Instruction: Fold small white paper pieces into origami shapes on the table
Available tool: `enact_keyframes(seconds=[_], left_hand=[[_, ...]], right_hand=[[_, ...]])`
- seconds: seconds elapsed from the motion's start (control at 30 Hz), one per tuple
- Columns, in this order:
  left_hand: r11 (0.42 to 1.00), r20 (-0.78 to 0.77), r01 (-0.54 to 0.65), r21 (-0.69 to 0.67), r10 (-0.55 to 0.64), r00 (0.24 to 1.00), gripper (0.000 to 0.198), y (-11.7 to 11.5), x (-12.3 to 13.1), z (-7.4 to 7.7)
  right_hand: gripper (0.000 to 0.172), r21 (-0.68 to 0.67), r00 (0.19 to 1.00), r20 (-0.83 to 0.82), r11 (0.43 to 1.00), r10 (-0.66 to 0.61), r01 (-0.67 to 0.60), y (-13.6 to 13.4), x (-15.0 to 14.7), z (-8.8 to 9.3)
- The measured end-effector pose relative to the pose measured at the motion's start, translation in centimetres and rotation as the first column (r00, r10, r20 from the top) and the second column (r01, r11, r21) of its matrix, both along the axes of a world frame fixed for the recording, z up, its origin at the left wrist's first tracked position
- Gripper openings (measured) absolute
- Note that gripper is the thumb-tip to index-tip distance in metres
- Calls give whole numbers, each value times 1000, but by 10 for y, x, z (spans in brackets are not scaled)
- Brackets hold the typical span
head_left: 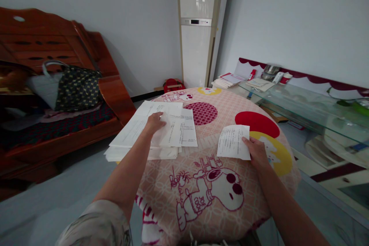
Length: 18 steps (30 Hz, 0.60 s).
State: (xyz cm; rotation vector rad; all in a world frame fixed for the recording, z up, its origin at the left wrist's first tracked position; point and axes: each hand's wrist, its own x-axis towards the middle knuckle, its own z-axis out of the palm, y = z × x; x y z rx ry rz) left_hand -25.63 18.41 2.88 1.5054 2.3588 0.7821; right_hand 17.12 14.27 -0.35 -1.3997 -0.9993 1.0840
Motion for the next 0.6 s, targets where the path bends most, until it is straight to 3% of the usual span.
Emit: enact_keyframes(seconds=[0.17,0.47,0.6], left_hand=[[991,-36,28,-131,-33,999,67,-8,-1,3],[988,-223,24,-155,-59,973,71,-7,1,10],[996,-329,74,-58,-89,940,66,-7,9,14]], right_hand=[[19,-26,998,-58,1000,-2,0,-1,-1,2],[22,-15,999,-52,1000,12,-13,0,1,-3],[26,-14,999,-28,999,31,-32,1,2,-6]])
